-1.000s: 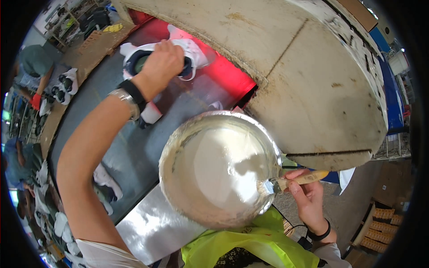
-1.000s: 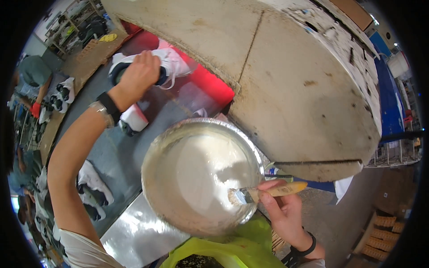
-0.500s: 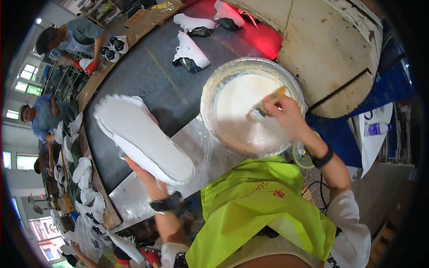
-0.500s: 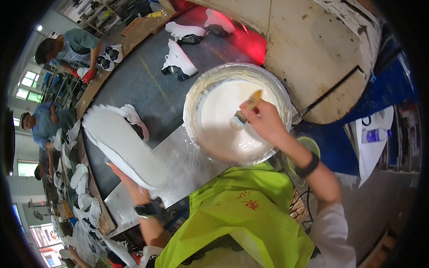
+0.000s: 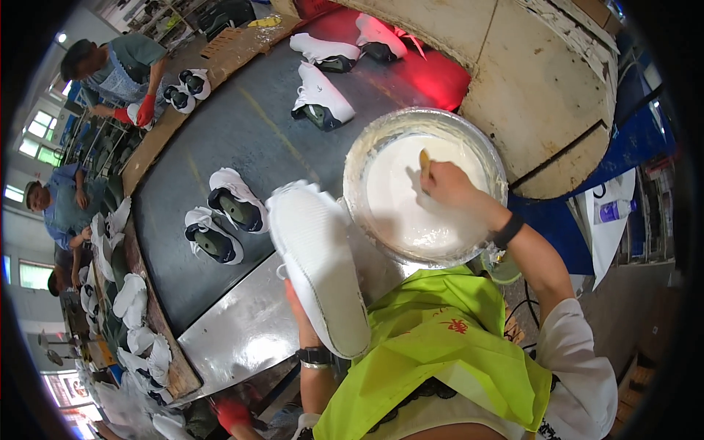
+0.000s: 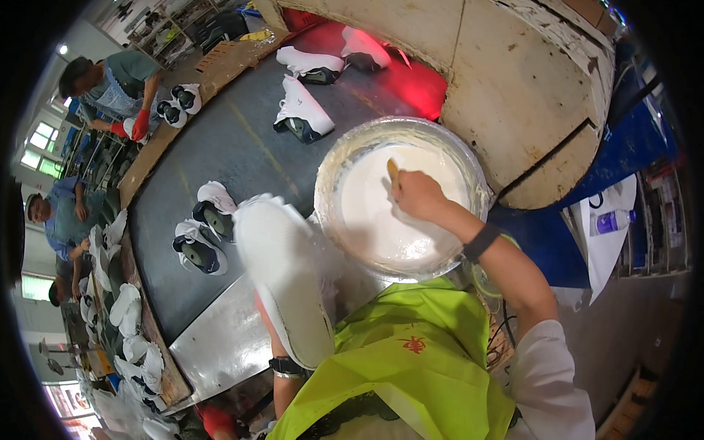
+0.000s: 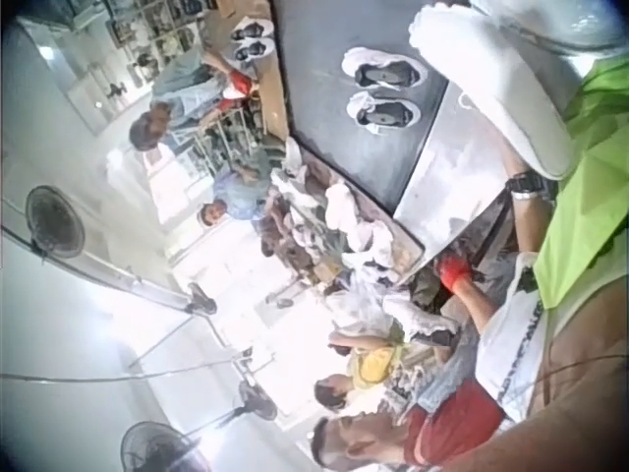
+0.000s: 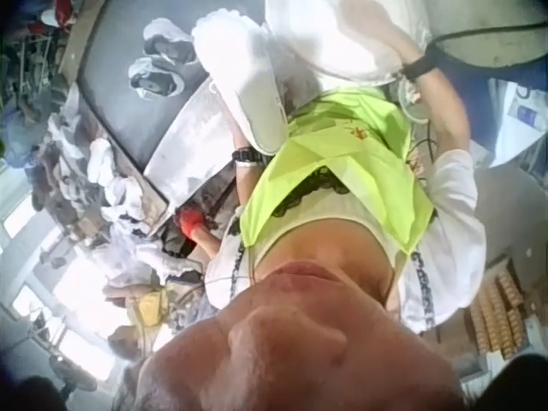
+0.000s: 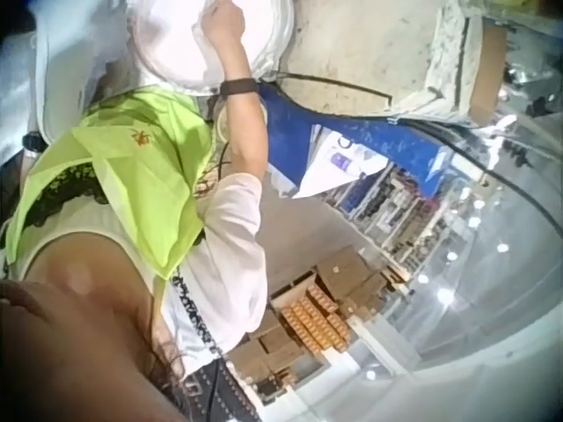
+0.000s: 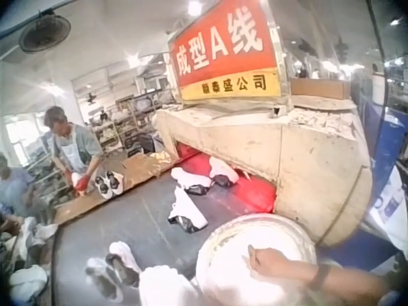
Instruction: Applying white adhesive to the bottom of shoe soles using a brush on a factory assembly line.
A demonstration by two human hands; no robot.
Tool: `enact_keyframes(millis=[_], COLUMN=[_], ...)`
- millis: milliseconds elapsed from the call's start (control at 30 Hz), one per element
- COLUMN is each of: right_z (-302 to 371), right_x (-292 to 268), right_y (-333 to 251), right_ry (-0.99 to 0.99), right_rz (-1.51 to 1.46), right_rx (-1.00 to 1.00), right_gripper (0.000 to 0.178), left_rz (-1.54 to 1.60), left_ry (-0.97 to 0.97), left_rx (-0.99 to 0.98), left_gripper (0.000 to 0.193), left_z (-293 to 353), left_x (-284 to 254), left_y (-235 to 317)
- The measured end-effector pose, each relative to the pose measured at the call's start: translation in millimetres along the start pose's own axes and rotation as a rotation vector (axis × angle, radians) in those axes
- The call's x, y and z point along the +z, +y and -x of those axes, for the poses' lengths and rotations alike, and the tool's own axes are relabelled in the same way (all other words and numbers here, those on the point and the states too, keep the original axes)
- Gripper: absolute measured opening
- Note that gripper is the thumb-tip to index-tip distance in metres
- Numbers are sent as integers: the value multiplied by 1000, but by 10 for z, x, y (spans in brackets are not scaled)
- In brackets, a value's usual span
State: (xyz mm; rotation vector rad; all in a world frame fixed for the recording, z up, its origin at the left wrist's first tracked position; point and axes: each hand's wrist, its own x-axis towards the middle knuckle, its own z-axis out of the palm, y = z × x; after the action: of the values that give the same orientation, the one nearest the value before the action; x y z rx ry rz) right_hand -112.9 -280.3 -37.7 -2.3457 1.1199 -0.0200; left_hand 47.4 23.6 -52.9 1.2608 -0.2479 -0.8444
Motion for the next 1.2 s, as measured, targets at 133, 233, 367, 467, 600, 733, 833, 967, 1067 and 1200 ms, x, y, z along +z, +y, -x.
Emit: enact_keyframes(millis=[133,233,367,467,600,733,833,967,1067,1200], right_z=[93,76,145,214,531,413,199,556,865,781], right_x=[-222,-162,-345,-361,-441,-507,-491,-262,-122,-311], right_y=[24,-42,-637,-888,-995,-944,-785,-660,-603,-655], right_ry=[288,395,280,222,-28,72,244,212,192,100], right_rz=[-371,-640,-1045,-1096,-1116,-1131,-1107,-1067,-1151,-958], right_rx=[-146,-217,-258,-333,-310,-210,-180,5,59,7], right_gripper=[16,17,20,20,20,23,26,28,28,28], left_rz=[410,241,280,413,338,275,251,341,345,373], left_ry=[-37,-181,-197,-279,-325,-355,-306,-291,-302,-334], left_rx=[-273,-270,-299,-362,-359,-393,-399,-405,-368,-342], left_gripper=[41,66,67,69,71,72,73,73,73,72], left_z=[24,-88,-98,-48,-47,-44,-3,24,-11,-25], left_x=[444,449,462,535,502,443,470,463,442,386], left_y=[237,124,28,-17,-77,-115,-69,12,19,23])
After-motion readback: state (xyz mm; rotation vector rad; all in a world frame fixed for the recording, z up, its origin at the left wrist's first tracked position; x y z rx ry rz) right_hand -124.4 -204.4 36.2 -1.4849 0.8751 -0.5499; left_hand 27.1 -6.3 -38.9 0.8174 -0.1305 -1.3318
